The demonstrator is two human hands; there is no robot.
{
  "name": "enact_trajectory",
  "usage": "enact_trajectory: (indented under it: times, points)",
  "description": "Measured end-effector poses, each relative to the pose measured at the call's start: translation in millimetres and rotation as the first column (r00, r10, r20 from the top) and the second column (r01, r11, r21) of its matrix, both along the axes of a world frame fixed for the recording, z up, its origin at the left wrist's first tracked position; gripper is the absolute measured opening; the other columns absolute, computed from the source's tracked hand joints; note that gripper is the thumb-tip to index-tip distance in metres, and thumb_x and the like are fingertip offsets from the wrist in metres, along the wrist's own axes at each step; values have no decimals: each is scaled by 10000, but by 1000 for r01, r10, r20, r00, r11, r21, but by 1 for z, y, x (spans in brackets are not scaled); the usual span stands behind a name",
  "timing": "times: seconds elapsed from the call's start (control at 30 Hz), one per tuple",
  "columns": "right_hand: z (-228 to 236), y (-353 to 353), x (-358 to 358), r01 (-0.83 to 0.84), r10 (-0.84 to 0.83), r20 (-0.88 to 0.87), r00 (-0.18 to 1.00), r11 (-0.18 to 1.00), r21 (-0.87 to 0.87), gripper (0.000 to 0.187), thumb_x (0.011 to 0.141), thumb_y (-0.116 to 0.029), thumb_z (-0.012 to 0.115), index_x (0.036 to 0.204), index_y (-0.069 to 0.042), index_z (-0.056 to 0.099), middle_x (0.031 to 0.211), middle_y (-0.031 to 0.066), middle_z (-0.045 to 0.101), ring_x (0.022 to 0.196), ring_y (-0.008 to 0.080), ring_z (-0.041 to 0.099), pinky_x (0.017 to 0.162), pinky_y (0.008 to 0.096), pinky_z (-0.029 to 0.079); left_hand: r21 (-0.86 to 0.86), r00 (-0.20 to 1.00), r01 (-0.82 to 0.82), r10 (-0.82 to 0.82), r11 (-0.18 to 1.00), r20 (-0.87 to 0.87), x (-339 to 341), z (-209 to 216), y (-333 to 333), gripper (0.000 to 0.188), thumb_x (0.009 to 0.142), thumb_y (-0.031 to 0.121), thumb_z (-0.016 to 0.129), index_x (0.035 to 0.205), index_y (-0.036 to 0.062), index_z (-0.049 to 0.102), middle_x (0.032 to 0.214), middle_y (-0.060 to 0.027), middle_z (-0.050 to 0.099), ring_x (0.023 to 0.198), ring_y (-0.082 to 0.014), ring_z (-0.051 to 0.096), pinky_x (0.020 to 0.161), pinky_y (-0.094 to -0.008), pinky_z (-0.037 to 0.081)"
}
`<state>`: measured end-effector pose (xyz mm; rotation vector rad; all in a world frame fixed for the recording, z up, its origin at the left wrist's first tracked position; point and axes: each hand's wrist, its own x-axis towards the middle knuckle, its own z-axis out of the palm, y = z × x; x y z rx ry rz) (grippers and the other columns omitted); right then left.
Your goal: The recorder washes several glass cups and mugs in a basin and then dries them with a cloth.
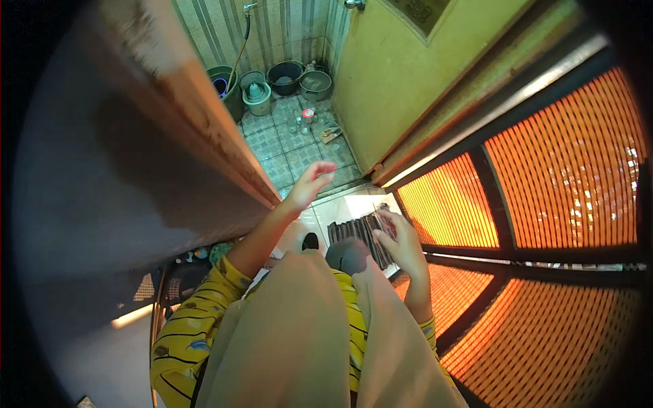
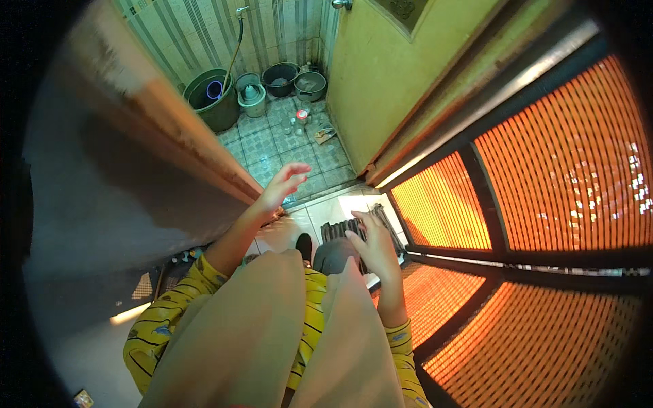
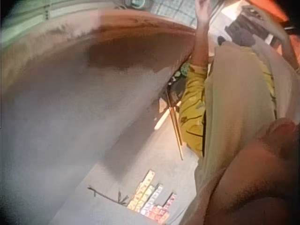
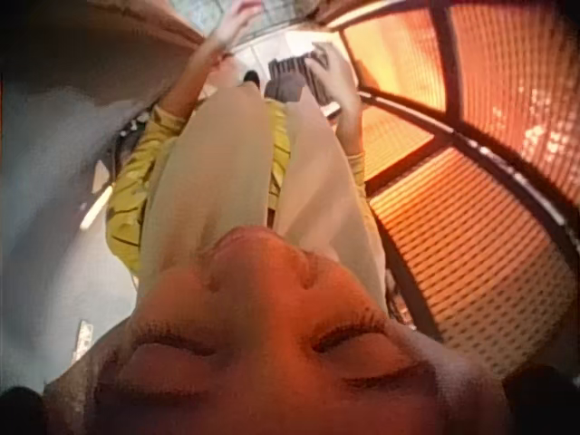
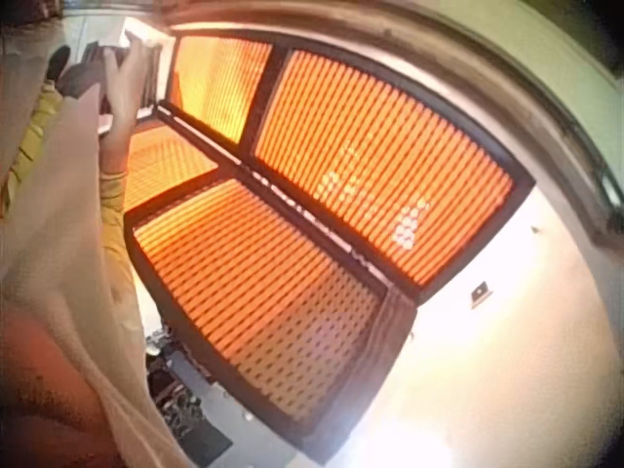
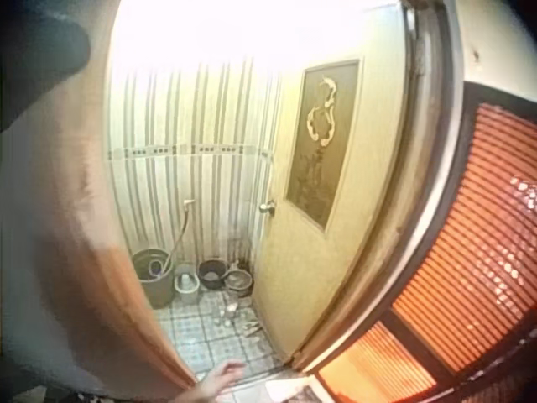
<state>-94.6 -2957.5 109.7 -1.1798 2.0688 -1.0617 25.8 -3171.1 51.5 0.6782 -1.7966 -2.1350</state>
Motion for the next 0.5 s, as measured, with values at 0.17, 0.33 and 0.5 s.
enact_trajectory:
  times: [0.17, 0.33, 0.5]
  points:
    - [-4, -82, -56, -20, 20, -14, 1000, 1000, 14, 374, 738, -168, 593, 1074, -36, 492, 1002, 142, 525, 873, 250, 534, 724, 332, 425, 103, 949, -313, 315, 944, -7, -76, 2, -55, 379, 804, 284, 493, 1144, 151, 394, 1224, -5, 409, 1089, -148, 375, 895, -380, 257]
    - [-21, -165, -125, -317, 312, 73, 947, 947, 55, 359, 746, -163, 586, 1071, -38, 499, 1021, 136, 520, 866, 240, 548, 749, 314, 436, 190, 732, -680, 669, 708, 128, -93, -41, -90, 403, 759, 155, 528, 1129, 82, 386, 1180, -86, 407, 1075, -191, 393, 892, -329, 296]
    - [-14, -275, -194, -507, 497, 118, 860, 857, 91, 352, 738, -147, 587, 1058, -31, 498, 1017, 129, 521, 849, 231, 543, 749, 321, 434, 268, 490, -869, 800, 416, 345, -91, -51, -149, 439, 745, 234, 528, 1142, 137, 370, 1207, -47, 389, 1077, -175, 387, 857, -403, 283]
